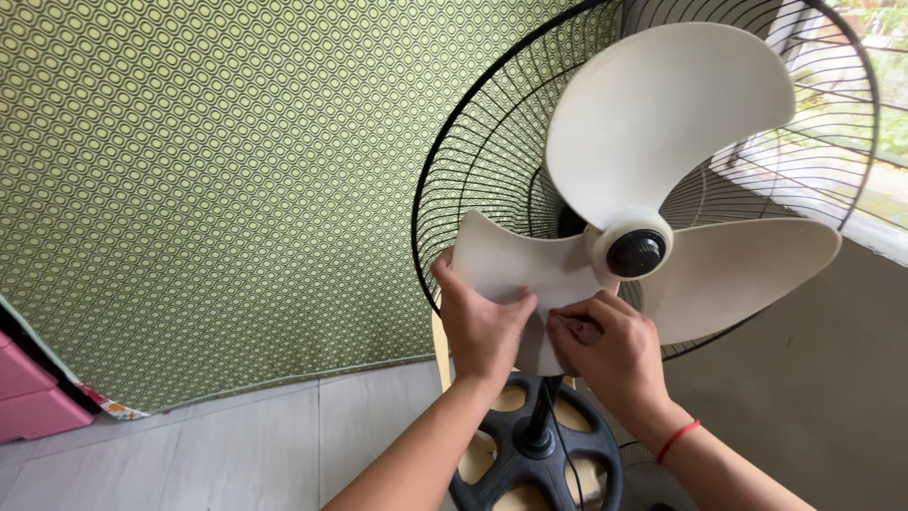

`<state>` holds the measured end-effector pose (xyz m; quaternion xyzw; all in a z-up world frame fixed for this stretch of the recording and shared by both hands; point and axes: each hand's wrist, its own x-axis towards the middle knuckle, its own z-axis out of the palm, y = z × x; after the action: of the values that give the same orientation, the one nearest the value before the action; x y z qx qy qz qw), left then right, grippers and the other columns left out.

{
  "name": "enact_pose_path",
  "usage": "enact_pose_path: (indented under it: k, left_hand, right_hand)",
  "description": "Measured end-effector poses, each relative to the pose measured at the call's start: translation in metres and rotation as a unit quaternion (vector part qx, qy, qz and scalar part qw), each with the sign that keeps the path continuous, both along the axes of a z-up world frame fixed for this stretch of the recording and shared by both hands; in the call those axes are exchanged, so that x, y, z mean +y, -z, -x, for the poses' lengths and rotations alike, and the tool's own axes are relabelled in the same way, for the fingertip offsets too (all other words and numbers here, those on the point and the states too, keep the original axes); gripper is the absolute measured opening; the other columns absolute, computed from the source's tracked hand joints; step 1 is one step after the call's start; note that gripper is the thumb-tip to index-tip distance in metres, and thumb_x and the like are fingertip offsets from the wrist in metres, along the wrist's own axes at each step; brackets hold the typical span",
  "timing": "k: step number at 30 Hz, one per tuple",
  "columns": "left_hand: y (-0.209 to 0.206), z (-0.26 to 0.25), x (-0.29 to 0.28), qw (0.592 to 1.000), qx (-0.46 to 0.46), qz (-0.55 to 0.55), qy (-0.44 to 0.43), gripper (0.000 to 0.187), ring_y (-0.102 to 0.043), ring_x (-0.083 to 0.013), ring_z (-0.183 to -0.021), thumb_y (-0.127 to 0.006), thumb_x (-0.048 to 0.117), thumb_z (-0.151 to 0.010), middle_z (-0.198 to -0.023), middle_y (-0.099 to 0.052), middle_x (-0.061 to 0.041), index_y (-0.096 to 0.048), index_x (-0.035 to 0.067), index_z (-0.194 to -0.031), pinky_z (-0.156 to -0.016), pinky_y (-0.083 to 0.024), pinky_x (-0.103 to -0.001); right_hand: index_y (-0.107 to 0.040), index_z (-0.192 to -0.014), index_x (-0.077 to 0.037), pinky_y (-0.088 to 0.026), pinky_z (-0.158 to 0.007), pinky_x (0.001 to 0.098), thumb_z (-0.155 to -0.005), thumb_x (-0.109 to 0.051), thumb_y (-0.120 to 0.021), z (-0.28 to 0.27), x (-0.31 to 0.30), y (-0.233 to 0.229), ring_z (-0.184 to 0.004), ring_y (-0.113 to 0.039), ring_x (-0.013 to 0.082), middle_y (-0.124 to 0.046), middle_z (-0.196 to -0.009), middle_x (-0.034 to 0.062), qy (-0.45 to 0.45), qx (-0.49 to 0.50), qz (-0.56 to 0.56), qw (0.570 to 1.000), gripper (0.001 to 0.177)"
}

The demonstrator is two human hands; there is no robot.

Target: The person wipes the blades and central hub of a standing electric fan with a cloth, then reattaches the front wire grille and wipes the fan's power cord. The fan remains on a plastic stool throughout the clip.

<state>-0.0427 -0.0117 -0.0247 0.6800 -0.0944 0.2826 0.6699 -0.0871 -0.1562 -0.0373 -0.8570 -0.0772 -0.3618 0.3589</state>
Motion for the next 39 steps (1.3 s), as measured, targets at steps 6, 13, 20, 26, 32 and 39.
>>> enact_pose_path:
  k: [6,13,20,26,32,39]
  left_hand:
    - [-0.001,0.005,-0.003,0.996,-0.037,-0.060,-0.048,0.085,-0.066,-0.0317,-0.103,-0.090,0.013,-0.065,-0.119,-0.059,-0.021,-0.037,-0.002,-0.130,-0.091,-0.054,-0.041]
    - [0.004,0.003,-0.007,0.998,-0.017,-0.046,-0.045,0.084,-0.067,-0.0299,-0.101,-0.086,0.016,-0.066,-0.117,-0.059,-0.020,-0.037,-0.004,-0.130,-0.089,-0.056,-0.039]
    - [0.004,0.001,-0.010,0.996,-0.025,-0.057,-0.065,0.077,-0.066,-0.0309,-0.097,-0.087,0.017,-0.066,-0.114,-0.058,-0.020,-0.040,-0.004,-0.124,-0.086,-0.056,-0.041]
    - [0.006,-0.001,-0.012,0.994,-0.019,-0.068,-0.082,0.075,-0.066,-0.0323,-0.094,-0.087,0.016,-0.065,-0.110,-0.059,-0.020,-0.041,-0.004,-0.120,-0.084,-0.055,-0.043]
    - [0.026,-0.016,0.000,1.000,-0.011,-0.025,-0.005,0.055,-0.071,-0.0253,-0.095,-0.076,0.019,-0.076,-0.109,-0.067,-0.014,-0.048,0.001,-0.120,-0.084,-0.058,-0.038]
    - [0.066,-0.041,0.035,0.963,0.164,0.098,0.188,0.057,-0.072,-0.0103,-0.093,-0.054,0.058,-0.093,-0.106,-0.073,-0.001,-0.066,0.010,-0.121,-0.078,-0.061,-0.031]
  right_hand:
    - [-0.075,-0.089,0.000,-0.058,-0.055,0.0299,-0.080,-0.015,-0.081,0.004,-0.006,-0.003,-0.061,-0.074,0.0154,-0.072,-0.082,0.0054,-0.018,0.050,-0.041,0.998,0.019]
    - [-0.076,-0.088,-0.001,-0.058,-0.054,0.0300,-0.080,-0.016,-0.081,0.002,-0.012,-0.004,-0.059,-0.074,0.0154,-0.071,-0.080,0.0051,-0.034,0.072,-0.038,0.996,0.018]
    - [-0.077,-0.088,-0.004,-0.059,-0.064,0.0323,-0.078,-0.018,-0.082,-0.002,-0.018,-0.002,-0.069,-0.075,0.0194,-0.072,-0.084,0.0054,-0.035,0.044,-0.002,0.998,0.018]
    - [-0.078,-0.088,-0.004,-0.058,-0.065,0.0322,-0.078,-0.017,-0.081,0.000,-0.018,-0.002,-0.071,-0.074,0.0197,-0.072,-0.084,0.0054,-0.047,0.023,0.012,0.999,0.017]
    - [-0.076,-0.091,-0.004,-0.059,-0.065,0.0325,-0.080,-0.017,-0.080,0.001,-0.016,-0.003,-0.070,-0.075,0.0192,-0.071,-0.085,0.0045,-0.058,0.033,-0.014,0.998,0.017]
    - [-0.076,-0.096,-0.006,-0.057,-0.070,0.0361,-0.080,-0.011,-0.078,-0.006,-0.006,-0.013,-0.079,-0.068,0.0246,-0.065,-0.091,0.0072,-0.131,-0.112,0.112,0.979,0.017]
